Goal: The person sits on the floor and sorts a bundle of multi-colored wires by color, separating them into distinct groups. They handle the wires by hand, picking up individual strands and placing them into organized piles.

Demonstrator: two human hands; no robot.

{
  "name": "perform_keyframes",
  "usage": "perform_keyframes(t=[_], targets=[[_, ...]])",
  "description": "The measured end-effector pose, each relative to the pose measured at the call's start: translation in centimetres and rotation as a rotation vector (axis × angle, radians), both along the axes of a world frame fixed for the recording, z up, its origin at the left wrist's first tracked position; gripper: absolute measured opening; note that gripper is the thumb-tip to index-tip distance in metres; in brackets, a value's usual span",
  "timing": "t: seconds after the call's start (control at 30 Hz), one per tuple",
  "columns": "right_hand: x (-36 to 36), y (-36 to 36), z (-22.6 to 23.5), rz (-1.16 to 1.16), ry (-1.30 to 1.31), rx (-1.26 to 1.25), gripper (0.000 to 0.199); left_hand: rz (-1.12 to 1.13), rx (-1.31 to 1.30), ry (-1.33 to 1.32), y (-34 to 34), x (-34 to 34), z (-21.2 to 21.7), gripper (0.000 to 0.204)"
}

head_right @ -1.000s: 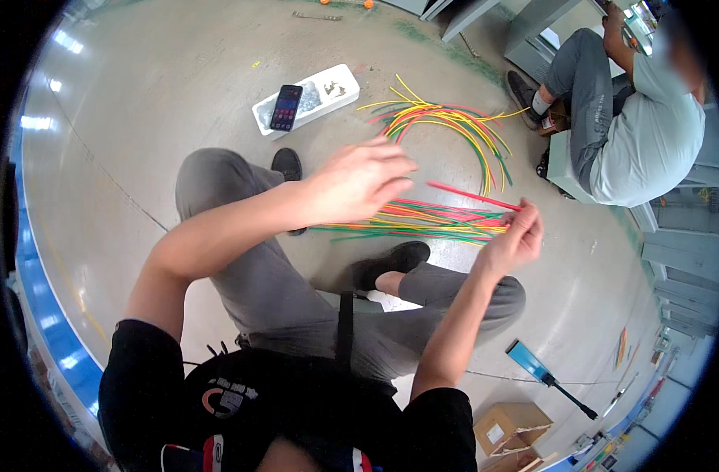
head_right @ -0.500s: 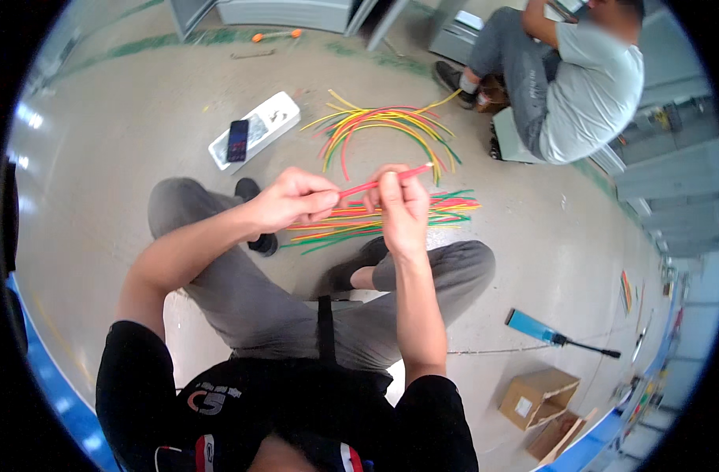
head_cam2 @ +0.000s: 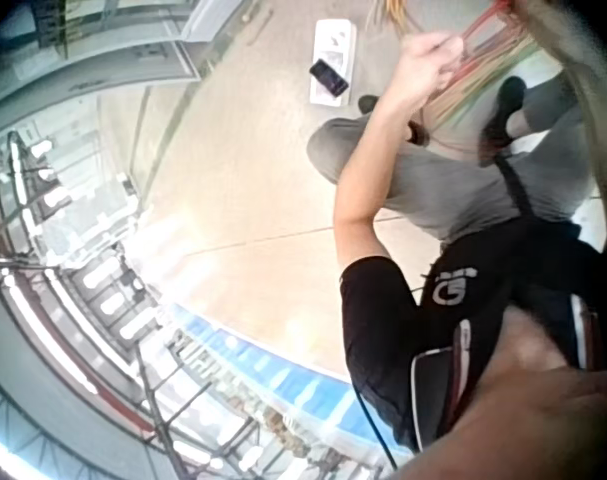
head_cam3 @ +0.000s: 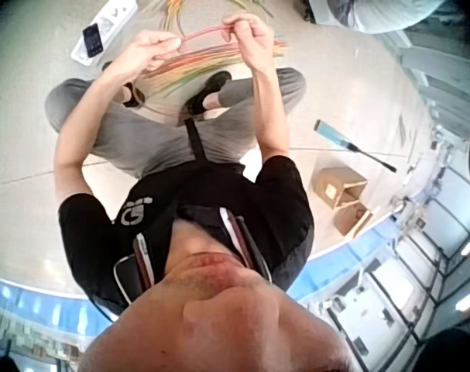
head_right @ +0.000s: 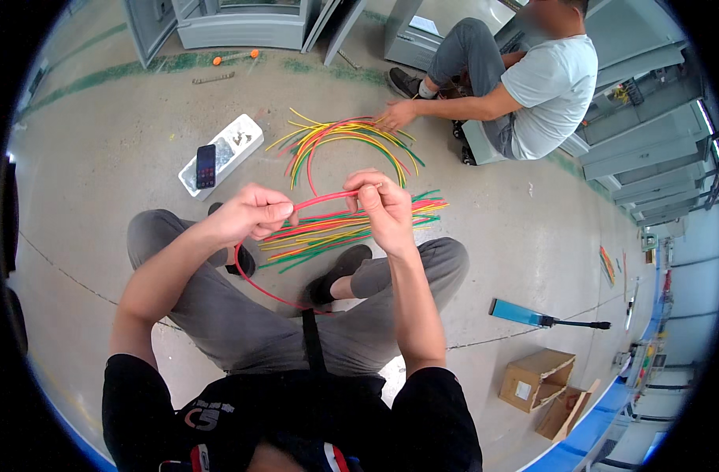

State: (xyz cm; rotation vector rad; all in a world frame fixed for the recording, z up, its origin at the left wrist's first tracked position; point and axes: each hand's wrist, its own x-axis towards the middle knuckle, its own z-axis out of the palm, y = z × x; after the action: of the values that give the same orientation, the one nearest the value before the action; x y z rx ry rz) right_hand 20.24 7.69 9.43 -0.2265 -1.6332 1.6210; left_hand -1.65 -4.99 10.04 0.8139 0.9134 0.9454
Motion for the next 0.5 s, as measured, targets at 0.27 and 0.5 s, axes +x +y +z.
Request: perform_keyframes(t=[0.27, 0.5], targets=[[-1.2, -1.7, 1.5, -0.241, -0.020, 0.173, 0.020, -0.041, 0.061, 0.076, -1.3, 1.2, 1.7, 0.032], [-1.3, -1.1, 0.9, -0.055, 0.083, -0.153, 0.026, 0.110, 0.191, 0.140, -1.1, 1.1, 0.8, 0.034]])
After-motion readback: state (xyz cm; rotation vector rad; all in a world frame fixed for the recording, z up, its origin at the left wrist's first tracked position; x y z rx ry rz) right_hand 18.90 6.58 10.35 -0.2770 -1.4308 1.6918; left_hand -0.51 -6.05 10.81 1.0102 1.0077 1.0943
